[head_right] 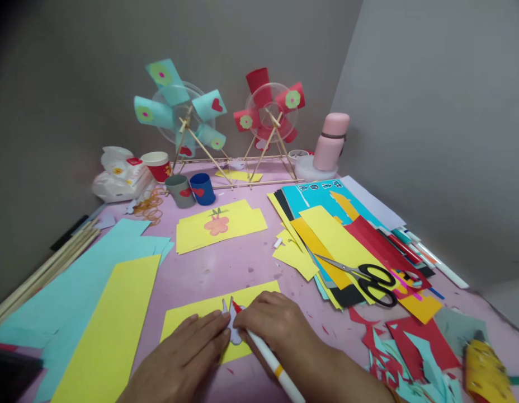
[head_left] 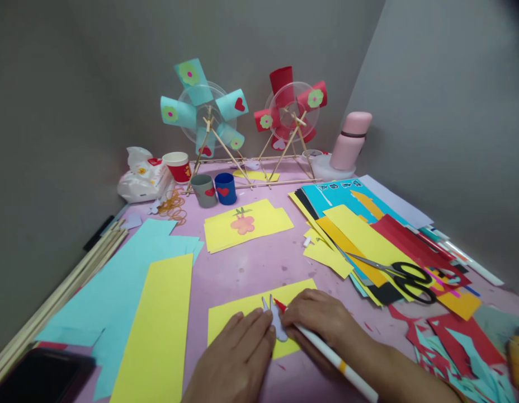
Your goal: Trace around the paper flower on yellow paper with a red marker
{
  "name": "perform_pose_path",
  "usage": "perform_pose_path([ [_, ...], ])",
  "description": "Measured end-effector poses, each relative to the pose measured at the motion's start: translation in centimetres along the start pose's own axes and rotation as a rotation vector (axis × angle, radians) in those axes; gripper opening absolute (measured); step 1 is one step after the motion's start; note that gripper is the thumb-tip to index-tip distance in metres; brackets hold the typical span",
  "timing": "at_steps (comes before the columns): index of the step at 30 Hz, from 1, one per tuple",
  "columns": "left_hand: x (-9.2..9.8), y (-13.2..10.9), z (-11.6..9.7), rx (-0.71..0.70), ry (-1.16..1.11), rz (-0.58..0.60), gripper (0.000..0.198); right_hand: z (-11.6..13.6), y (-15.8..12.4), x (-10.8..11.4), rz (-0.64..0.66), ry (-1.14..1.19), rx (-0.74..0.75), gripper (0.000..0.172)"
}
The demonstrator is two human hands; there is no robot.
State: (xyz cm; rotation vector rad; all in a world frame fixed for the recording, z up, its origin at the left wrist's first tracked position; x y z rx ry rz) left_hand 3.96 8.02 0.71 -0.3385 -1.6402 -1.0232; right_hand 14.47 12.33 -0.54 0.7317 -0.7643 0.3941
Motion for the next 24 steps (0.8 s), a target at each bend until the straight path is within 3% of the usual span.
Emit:
perform_pose_path([
  [3, 0.4, 0.3, 0.1, 0.021, -0.044, 0.014, 0.036, -1.2, 0.2, 0.5, 0.037, 0.204, -0.223, 0.008],
  [6, 0.6, 0.5, 0.1, 0.014, -0.076, 0.004, 0.034, -2.6, 0.3, 0.9, 0.020, 0.402, -0.481, 0.023],
  [9, 0.4, 0.6, 0.0, 0.011, -0.085, 0.000, 0.033, -3.2, 0.4, 0.9, -0.036, 0.478, -0.606, 0.027],
  [16, -0.5, 0.2, 0.5, 0.072, -0.121, 0.060, 0.037, -2.7, 0.5, -0.1, 0.013, 0.368, -0.562, 0.022],
  [24, -0.4, 0.3, 0.5, 0.075, -0.122, 0.038, 0.037, -2.0, 1.0, 0.0, 0.027, 0.211, -0.459, 0.020],
])
Point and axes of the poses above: each hand's wrist, its own y-axis towards the middle knuckle, its own x-axis out of the back of the hand, z = x × y, the point moved 8 cm from there along y, towards the middle knuckle, and after that the axes turned 8 degrees about -y, right-handed, at the moved point
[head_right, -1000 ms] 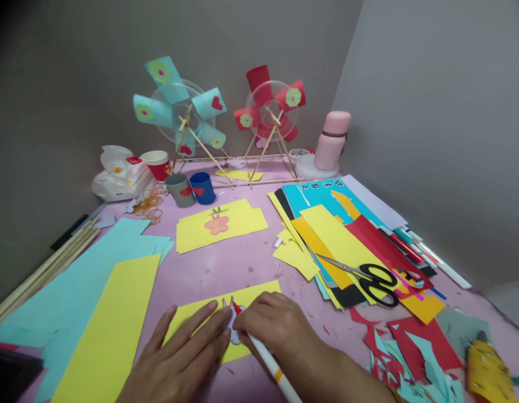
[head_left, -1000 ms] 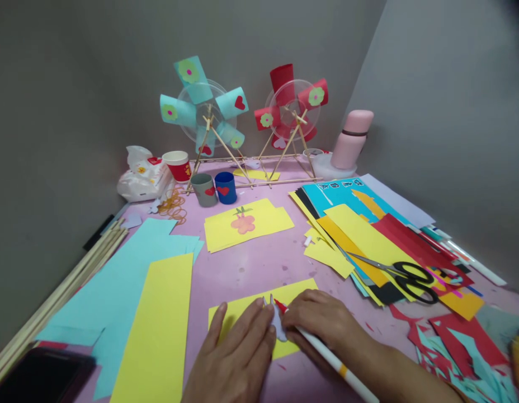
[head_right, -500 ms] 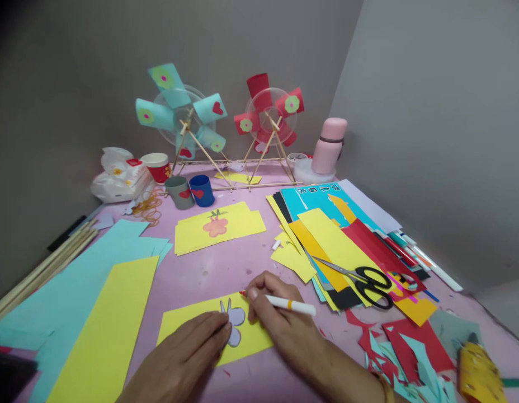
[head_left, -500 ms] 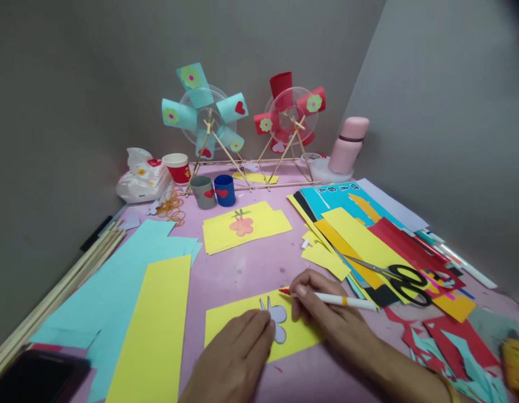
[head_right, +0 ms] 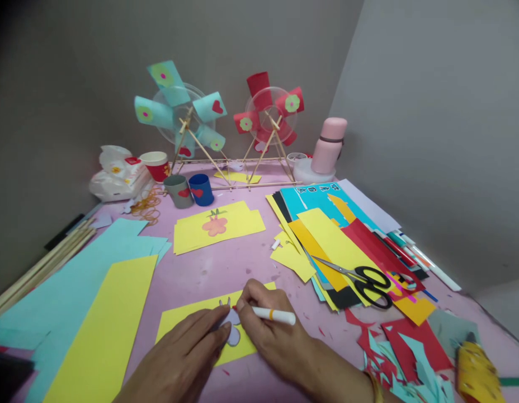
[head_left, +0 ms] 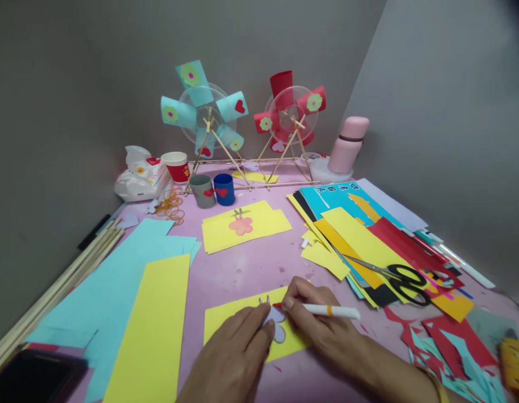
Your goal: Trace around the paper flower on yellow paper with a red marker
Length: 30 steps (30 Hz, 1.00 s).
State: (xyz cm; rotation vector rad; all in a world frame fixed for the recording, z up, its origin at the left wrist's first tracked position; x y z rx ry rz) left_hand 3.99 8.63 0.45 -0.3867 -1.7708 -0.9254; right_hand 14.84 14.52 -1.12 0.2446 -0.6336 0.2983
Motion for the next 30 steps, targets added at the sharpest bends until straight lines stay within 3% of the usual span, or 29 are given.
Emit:
perform_pose_path([
  [30, 0.12, 0.39, 0.09, 0.004, 0.012, -0.025, 0.034, 0.11, -0.06, -0.44, 0.092, 0.061, -0.056, 0.021],
])
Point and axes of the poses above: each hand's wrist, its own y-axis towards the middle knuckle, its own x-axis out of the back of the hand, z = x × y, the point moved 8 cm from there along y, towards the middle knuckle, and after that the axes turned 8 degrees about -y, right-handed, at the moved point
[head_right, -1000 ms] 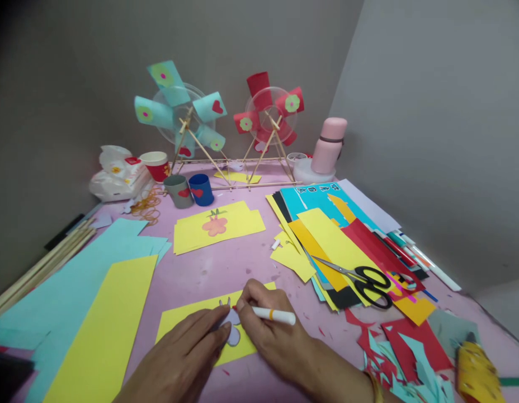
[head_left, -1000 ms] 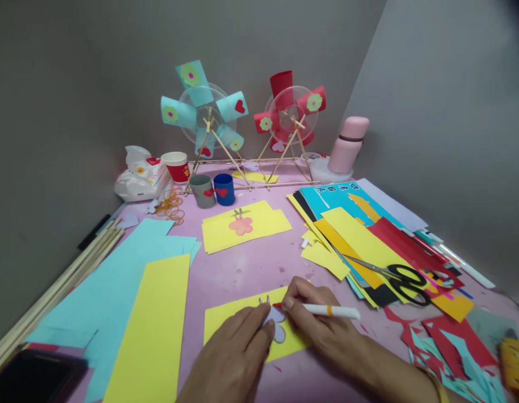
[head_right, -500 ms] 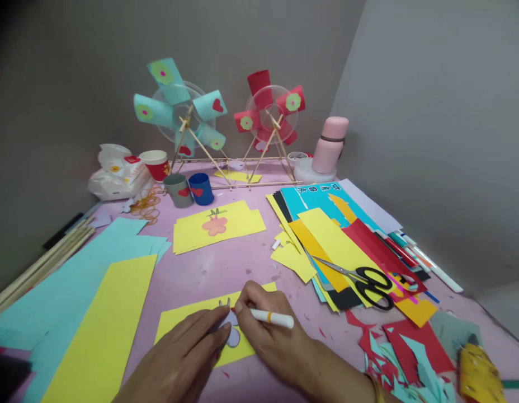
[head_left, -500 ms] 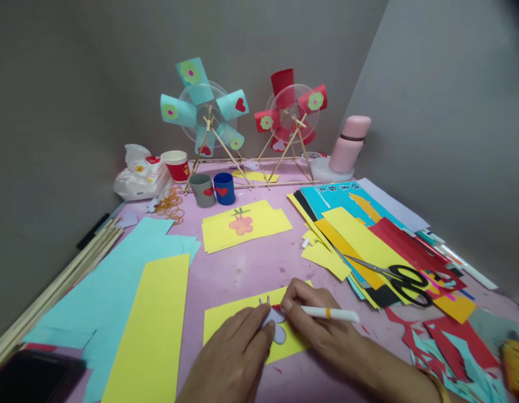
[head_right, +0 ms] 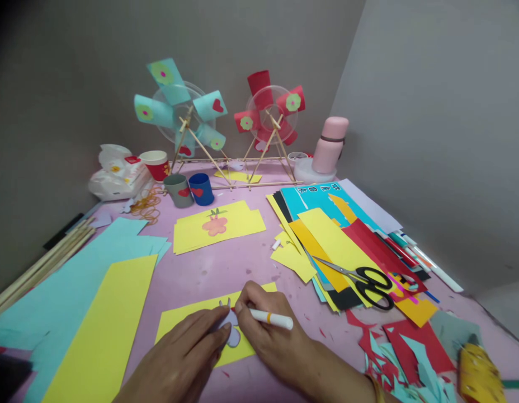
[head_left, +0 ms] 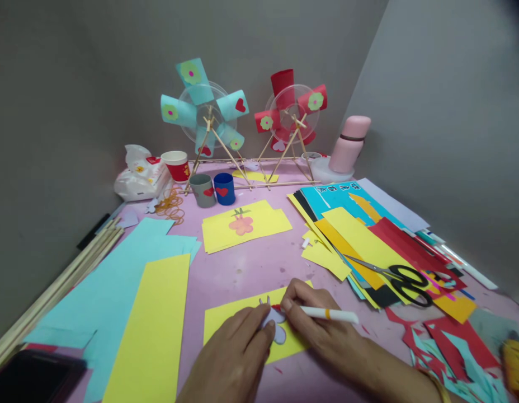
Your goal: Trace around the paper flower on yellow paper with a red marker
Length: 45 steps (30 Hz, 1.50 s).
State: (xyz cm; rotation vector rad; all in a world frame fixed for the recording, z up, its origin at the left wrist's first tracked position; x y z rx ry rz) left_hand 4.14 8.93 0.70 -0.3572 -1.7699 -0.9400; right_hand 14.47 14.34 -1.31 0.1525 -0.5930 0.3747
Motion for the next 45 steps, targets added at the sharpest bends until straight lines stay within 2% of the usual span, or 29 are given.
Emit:
perform_pose_path([
  [45, -0.58, -0.47, 0.27, 0.027, -0.014, 0.049, 0.035, 0.06, 0.62, -0.01, -0.016, -0.021, -0.008, 0.017],
])
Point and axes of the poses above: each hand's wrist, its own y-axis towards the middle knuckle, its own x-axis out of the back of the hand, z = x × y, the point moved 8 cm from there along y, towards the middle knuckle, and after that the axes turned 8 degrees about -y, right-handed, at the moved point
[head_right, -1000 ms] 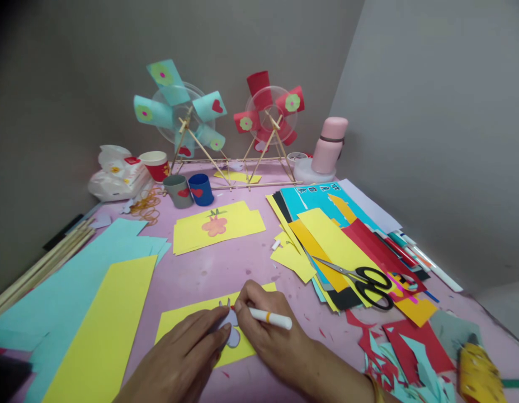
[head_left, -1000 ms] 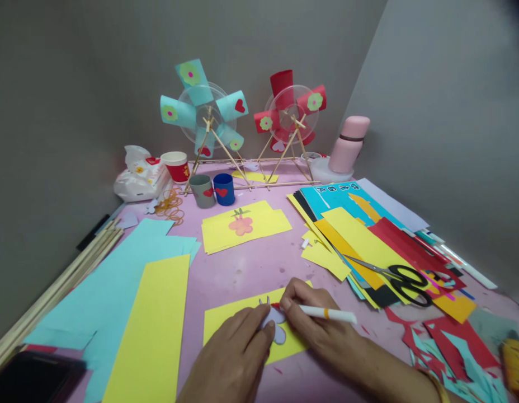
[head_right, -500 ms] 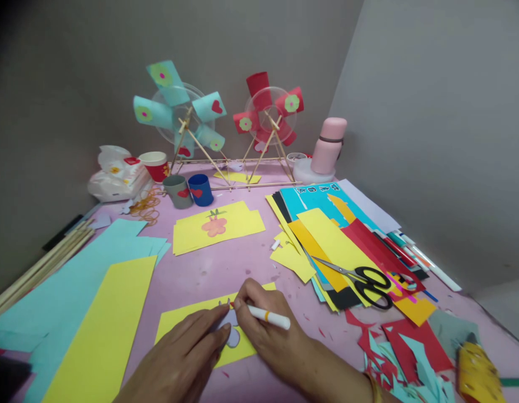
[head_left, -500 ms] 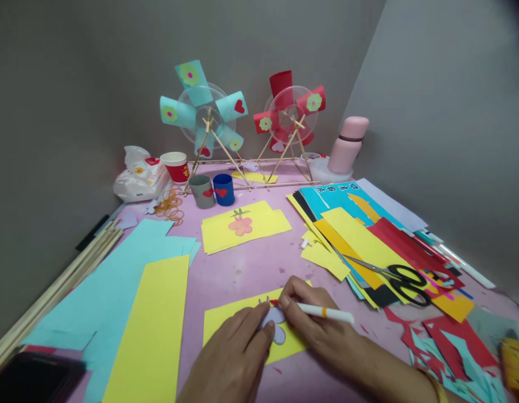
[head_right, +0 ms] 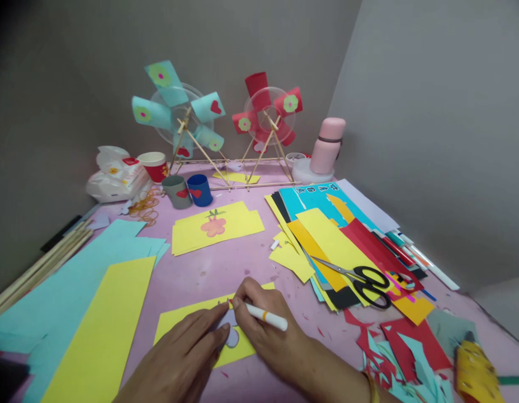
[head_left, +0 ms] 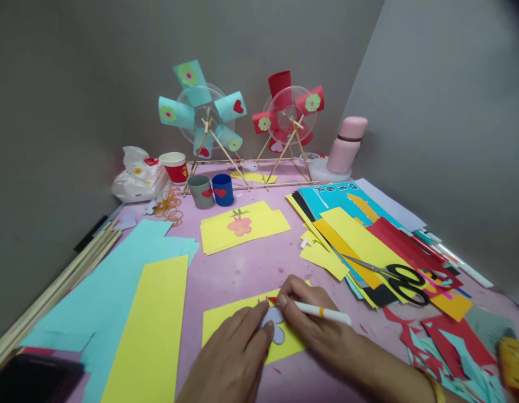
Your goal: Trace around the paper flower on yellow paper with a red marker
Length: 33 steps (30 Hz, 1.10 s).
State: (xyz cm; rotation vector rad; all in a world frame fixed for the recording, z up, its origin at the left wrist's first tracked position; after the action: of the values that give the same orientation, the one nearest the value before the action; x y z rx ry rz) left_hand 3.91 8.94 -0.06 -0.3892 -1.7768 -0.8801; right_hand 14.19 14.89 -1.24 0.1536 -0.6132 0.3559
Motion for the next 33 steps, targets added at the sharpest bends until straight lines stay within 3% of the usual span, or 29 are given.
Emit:
perform_pose_path([
  [26, -0.7, 0.2, 0.3, 0.030, -0.010, 0.073, 0.038, -0.1, 0.0, 0.3, -0.028, 0.026, -0.027, 0.017],
  [33, -0.4, 0.7, -0.1, 0.051, 0.008, 0.084, 0.036, -1.6, 0.3, 0.0, -0.085, 0.316, -0.092, 0.003],
])
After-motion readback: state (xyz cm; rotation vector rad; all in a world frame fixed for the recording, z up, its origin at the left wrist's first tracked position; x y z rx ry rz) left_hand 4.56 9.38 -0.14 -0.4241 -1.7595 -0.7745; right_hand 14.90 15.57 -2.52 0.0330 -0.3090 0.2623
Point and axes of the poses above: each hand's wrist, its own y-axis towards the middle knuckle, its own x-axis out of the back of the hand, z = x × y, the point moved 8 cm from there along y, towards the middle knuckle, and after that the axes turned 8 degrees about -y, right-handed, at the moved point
